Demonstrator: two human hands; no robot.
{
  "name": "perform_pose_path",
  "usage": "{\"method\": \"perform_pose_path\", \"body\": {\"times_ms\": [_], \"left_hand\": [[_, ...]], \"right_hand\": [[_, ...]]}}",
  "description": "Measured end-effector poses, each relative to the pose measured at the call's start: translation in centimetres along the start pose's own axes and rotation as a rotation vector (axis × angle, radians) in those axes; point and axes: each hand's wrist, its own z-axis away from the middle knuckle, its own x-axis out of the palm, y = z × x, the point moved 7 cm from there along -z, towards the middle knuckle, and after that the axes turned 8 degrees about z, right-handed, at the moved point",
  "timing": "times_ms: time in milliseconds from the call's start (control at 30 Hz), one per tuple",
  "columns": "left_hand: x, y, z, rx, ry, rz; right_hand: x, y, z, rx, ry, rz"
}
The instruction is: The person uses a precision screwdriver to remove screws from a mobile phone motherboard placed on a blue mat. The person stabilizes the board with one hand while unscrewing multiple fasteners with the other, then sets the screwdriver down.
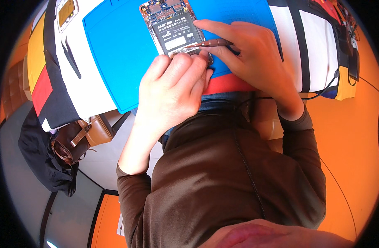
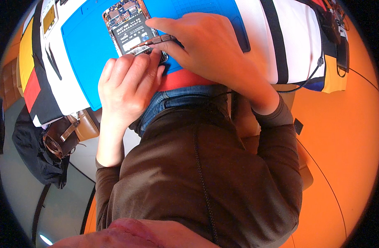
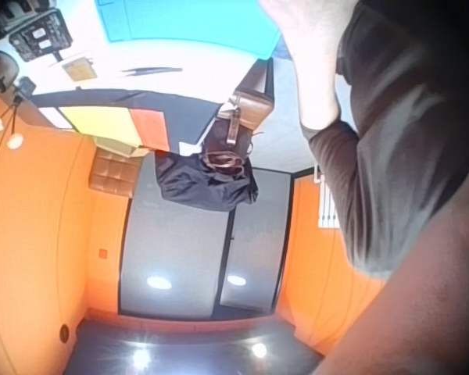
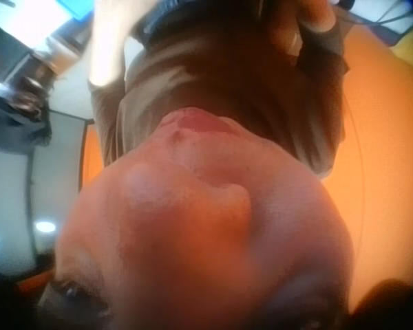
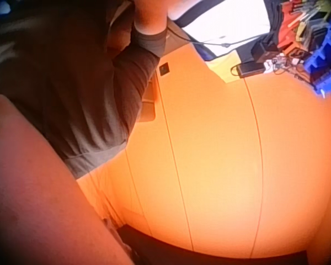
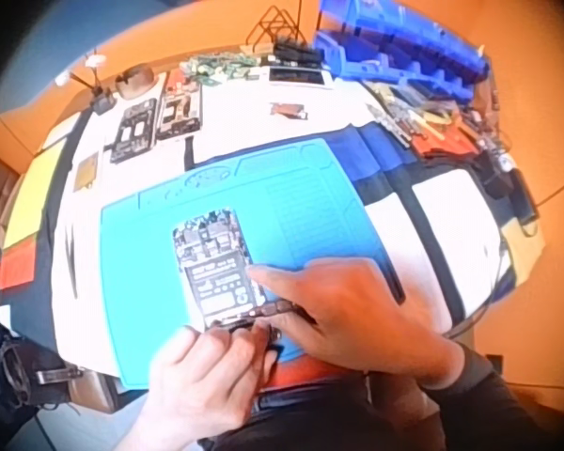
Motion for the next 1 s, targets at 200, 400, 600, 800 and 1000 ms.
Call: {"method": "perform_pose_path", "body": {"times_ms": [200,400,600,800,1000], "left_hand": [[0.10,-0.08,0.12,-0.011,0.008,0.009],[0.10,-0.09,0.05,-0.026,0.003,0.021],[0.04,-0.11,0.09,-0.033,-0.011,0.017],[-0.07,-0.13,-0.08,-0.018,0.005,0.023],[-0.09,-0.17,-0.05,-0.026,0.004,0.040]], "right_hand": [[0.04,-0.15,-0.05,-0.028,0.002,0.006],[0.02,-0.23,-0.19,-0.040,0.017,-0.006],[0.35,0.54,-0.15,0.098,-0.017,-0.067],[0.40,0.29,-0.36,0.027,-0.006,0.009],[0.45,0.19,-0.40,0.010,-0.022,0.033]]}}
